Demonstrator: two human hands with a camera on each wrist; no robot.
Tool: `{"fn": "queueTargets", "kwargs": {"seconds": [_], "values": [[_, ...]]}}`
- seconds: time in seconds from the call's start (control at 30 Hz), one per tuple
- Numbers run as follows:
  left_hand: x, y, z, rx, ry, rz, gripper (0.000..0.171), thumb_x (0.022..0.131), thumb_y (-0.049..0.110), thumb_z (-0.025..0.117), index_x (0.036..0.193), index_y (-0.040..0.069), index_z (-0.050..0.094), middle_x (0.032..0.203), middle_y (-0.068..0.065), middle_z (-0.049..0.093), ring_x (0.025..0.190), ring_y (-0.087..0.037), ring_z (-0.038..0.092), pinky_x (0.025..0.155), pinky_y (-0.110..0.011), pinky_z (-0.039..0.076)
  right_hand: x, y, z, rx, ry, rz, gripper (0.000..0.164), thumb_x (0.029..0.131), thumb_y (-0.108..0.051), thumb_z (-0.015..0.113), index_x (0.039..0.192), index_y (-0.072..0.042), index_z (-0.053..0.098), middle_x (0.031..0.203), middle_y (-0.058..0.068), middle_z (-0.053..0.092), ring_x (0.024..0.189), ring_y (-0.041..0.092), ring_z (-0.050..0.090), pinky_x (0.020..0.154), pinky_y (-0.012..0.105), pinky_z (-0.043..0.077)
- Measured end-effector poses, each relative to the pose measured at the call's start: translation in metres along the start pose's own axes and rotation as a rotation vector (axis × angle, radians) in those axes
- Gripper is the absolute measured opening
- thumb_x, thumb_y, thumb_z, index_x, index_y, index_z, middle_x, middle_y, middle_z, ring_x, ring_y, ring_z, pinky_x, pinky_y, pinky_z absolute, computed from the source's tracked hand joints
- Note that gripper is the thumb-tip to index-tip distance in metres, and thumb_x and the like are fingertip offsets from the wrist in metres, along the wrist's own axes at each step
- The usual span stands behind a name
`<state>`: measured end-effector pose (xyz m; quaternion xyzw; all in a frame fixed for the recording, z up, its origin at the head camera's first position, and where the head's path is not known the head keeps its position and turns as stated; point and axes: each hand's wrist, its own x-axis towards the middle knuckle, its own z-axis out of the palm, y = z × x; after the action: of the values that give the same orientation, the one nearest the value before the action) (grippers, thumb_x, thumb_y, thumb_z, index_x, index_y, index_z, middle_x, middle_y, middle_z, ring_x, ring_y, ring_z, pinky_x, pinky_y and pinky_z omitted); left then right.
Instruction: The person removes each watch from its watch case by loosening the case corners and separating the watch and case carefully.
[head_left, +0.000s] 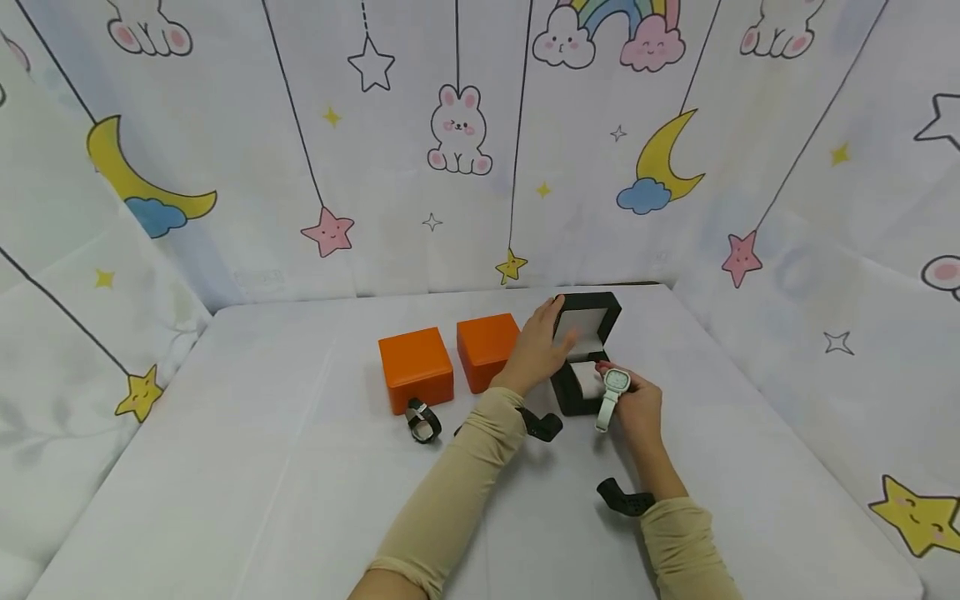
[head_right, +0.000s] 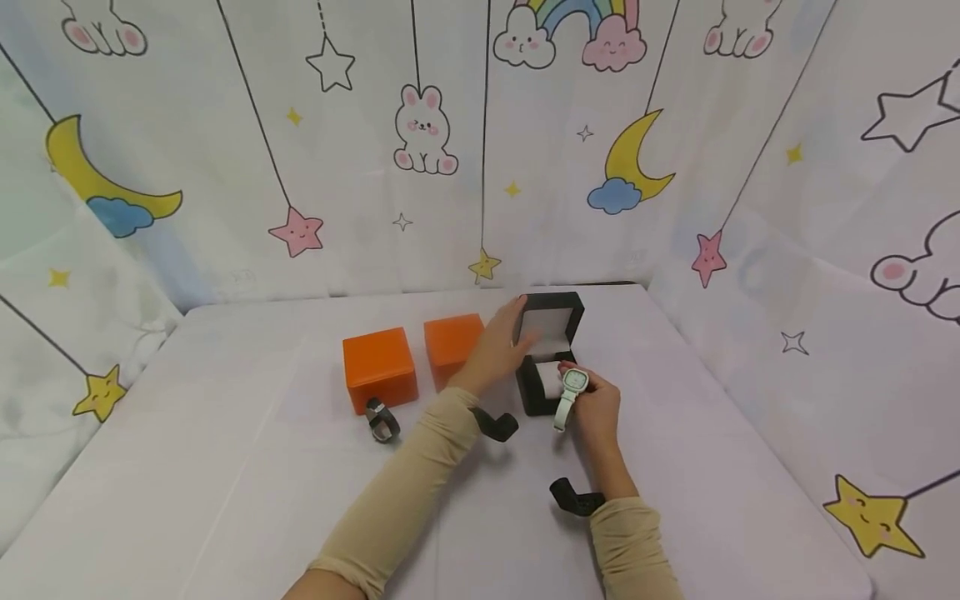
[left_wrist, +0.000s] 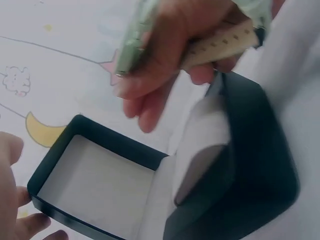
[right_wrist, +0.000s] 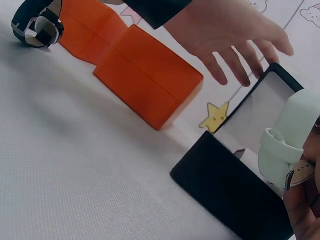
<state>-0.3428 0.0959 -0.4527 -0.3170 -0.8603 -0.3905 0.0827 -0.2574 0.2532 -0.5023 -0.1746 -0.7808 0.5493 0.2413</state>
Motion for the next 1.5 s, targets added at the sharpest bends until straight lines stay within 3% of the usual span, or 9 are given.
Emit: {"fn": "queueTargets", "kwargs": {"seconds": [0.13,0.33,0.57,0.7,0.87,1.1,1.3,1.5], "values": [[0.002,-0.004,-0.001,-0.093,0.000,-0.001,0.059,0.094,0.042,0.039,0.144,0.017,0.020,0.150,-0.006,0.020,0.137,-0.020,0.024,0.109,-0.039,0.023,0.002,0.001,0.002,-0.020,-0.013,-0.043,0.026,0.081,-0.028,0.066,0.101,-0.012,0.071,0.092,-0.012,0.070,0.092,-0.009,0.057,0.074,0.008,0.040],[0.003,-0.006,-0.003,-0.097,-0.025,0.018,0.058,0.095,0.041,0.039,0.144,0.014,0.021,0.150,-0.007,0.020,0.137,-0.017,0.023,0.110,-0.035,0.024,-0.004,-0.004,0.005,-0.027,-0.095,-0.067,0.029,0.080,-0.031,0.067,0.101,-0.011,0.070,0.091,-0.010,0.070,0.093,-0.008,0.057,0.074,0.009,0.042],[0.001,-0.007,-0.003,-0.106,-0.039,0.016,0.058,0.095,0.043,0.038,0.144,0.016,0.022,0.149,-0.003,0.022,0.136,-0.015,0.024,0.110,-0.033,0.023,-0.016,-0.005,0.007,-0.165,-0.470,-0.147,0.025,0.084,-0.007,0.059,0.107,-0.015,0.068,0.106,0.004,0.067,0.099,0.001,0.057,0.076,0.017,0.046],[0.001,-0.008,-0.002,-0.116,-0.044,0.001,0.058,0.094,0.044,0.037,0.144,0.019,0.022,0.149,0.000,0.022,0.136,-0.015,0.025,0.109,-0.034,0.025,-0.021,-0.005,0.009,-0.176,-0.578,-0.222,0.031,0.080,0.002,0.059,0.104,-0.015,0.069,0.104,0.006,0.067,0.089,0.005,0.059,0.069,0.021,0.047],[0.001,-0.007,-0.003,-0.116,-0.033,-0.003,0.056,0.094,0.042,0.038,0.143,0.018,0.024,0.149,-0.001,0.022,0.136,-0.015,0.026,0.109,-0.034,0.026,-0.026,-0.008,0.012,-0.236,-0.629,-0.288,0.035,0.073,0.007,0.061,0.101,-0.013,0.071,0.089,0.003,0.065,0.074,0.008,0.053,0.058,0.022,0.043],[0.002,-0.006,-0.004,-0.118,-0.023,-0.001,0.053,0.095,0.039,0.039,0.143,0.017,0.026,0.150,0.002,0.020,0.136,-0.015,0.025,0.108,-0.033,0.027,-0.032,-0.011,0.015,-0.348,-0.664,-0.284,0.034,0.069,0.012,0.058,0.096,-0.005,0.070,0.091,0.007,0.068,0.078,0.013,0.058,0.067,0.025,0.047],[0.003,-0.007,-0.003,-0.119,-0.037,-0.023,0.055,0.094,0.042,0.039,0.143,0.021,0.023,0.149,0.004,0.022,0.134,-0.014,0.029,0.107,-0.033,0.030,-0.035,-0.009,0.016,-0.442,-0.665,-0.261,0.030,0.072,0.006,0.060,0.096,-0.009,0.070,0.089,0.003,0.068,0.074,0.013,0.056,0.065,0.025,0.045],[0.001,-0.006,-0.005,-0.082,-0.062,-0.001,0.058,0.094,0.040,0.040,0.145,0.032,0.012,0.150,0.001,0.020,0.134,-0.020,0.030,0.104,-0.042,0.033,-0.036,-0.007,0.017,-0.476,-0.684,-0.313,0.028,0.075,0.005,0.059,0.096,-0.010,0.069,0.084,-0.002,0.066,0.068,0.009,0.053,0.060,0.022,0.044]]}}
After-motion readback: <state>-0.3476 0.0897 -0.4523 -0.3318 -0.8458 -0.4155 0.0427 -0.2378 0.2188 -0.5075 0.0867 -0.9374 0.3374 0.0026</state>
